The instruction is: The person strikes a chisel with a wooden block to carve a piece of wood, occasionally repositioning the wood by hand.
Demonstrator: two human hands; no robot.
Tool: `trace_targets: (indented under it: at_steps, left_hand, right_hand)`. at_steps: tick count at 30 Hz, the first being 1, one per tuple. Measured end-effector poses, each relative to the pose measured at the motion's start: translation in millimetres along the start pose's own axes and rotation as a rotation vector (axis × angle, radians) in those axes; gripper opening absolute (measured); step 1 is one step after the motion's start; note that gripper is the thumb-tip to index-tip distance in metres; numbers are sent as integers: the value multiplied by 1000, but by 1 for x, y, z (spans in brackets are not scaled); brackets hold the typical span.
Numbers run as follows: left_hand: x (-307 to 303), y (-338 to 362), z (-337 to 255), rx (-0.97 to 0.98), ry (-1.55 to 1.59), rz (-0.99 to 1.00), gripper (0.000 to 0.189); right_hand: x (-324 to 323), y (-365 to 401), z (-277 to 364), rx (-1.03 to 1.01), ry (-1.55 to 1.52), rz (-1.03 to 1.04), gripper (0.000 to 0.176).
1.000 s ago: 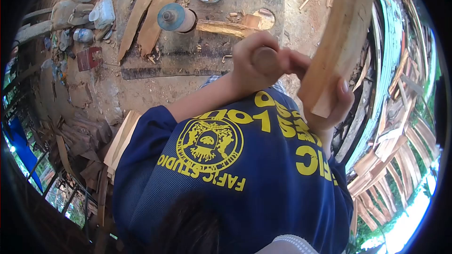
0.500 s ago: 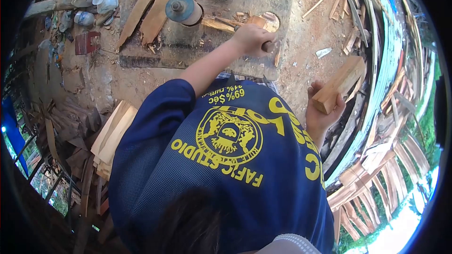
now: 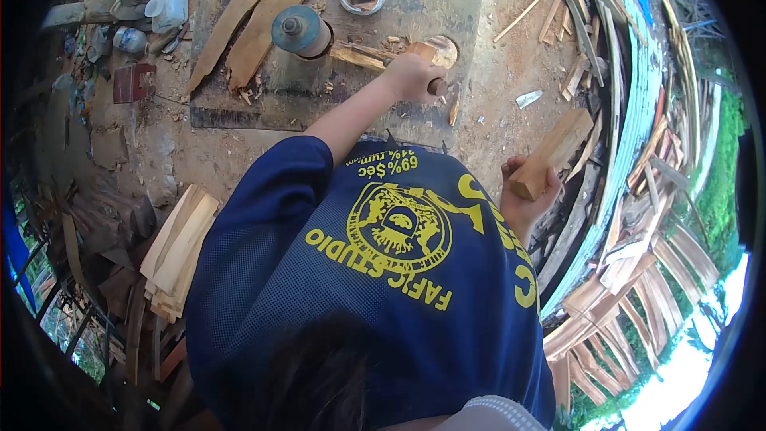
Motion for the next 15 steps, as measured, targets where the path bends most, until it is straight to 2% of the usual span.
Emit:
trace_targets:
  at_steps: [6, 15]
  left_hand:
    - [-4, -2, 1, 14, 17, -50, 18]
    - [-11, -14, 7, 61, 63, -356, 25]
  right_hand:
    - [2, -1, 3, -20, 34, -33, 50]
    - [17, -17, 18, -23, 146, 98, 50]
Point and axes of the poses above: each hand's wrist, its own y-axis away from the middle knuckle, its own x-axis out of the palm, z = x × y, the point moved 7 cm from there along -y, towards the middle knuckle, and after that the axes turned 10 degrees about -x, right-handed, at the moved point
